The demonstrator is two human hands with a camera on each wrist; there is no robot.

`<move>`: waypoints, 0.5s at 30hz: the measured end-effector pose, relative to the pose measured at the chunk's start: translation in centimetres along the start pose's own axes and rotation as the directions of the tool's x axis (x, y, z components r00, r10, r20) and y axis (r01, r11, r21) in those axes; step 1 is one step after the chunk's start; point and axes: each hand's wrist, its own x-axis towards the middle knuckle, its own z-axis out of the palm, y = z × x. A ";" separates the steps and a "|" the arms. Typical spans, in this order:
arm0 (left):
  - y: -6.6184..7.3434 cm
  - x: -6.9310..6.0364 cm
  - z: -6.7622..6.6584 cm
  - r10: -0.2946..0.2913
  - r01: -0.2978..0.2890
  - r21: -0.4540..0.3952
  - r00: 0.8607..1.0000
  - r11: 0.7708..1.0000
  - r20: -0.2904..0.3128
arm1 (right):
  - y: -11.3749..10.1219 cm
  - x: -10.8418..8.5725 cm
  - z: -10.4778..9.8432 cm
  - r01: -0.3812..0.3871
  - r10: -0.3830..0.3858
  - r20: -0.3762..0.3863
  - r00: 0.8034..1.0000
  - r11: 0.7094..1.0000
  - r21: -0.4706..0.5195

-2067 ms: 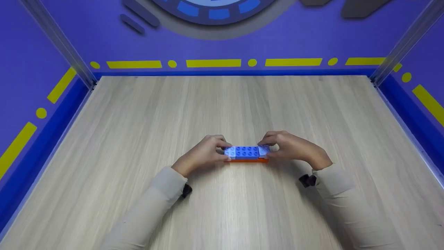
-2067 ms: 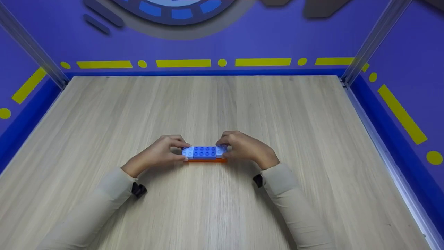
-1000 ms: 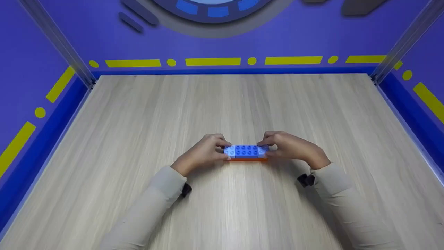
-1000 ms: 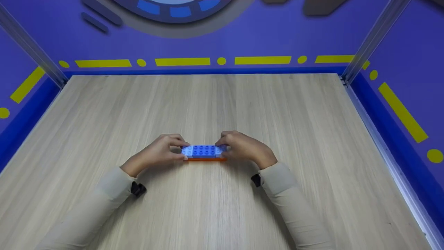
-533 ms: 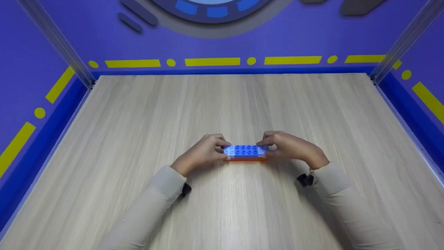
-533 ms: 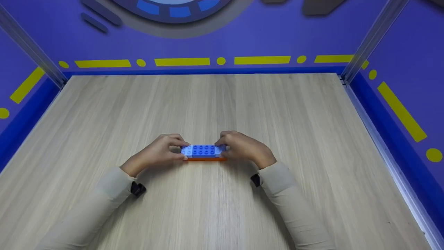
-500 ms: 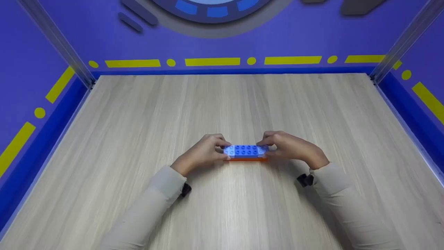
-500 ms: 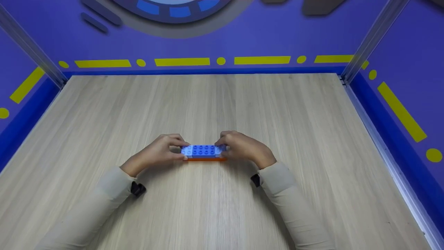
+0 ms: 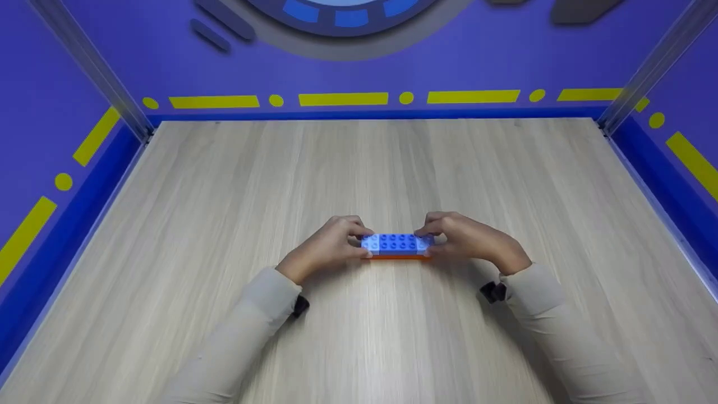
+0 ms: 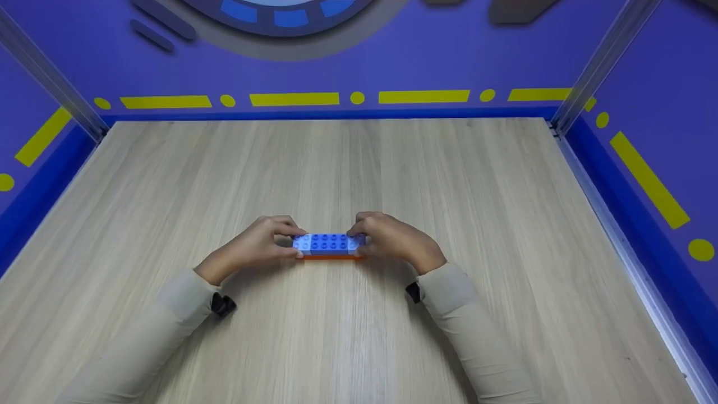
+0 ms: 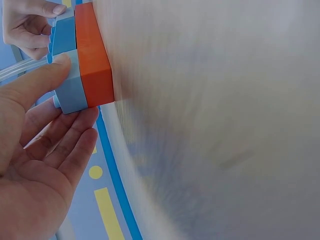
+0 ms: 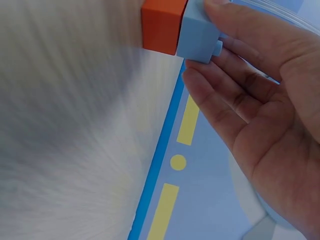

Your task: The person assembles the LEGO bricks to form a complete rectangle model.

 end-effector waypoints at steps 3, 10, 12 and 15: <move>0.0 0.0 0.0 0.013 -0.013 0.010 1.000 1.000 -0.012 | 0.0 0.0 0.1 0.005 -0.005 -0.006 1.000 1.000 -0.013; -0.1 0.1 0.0 0.016 -0.015 0.021 1.000 1.000 -0.015 | 0.2 0.1 0.1 0.003 -0.003 -0.008 1.000 1.000 0.003; -0.1 0.1 0.0 0.021 -0.020 0.025 1.000 0.999 -0.014 | 0.3 0.0 0.1 -0.002 0.002 -0.006 1.000 1.000 0.020; -0.1 0.1 0.0 0.020 -0.020 0.023 1.000 1.000 -0.009 | 0.5 0.0 0.1 -0.021 0.021 -0.002 1.000 0.999 0.049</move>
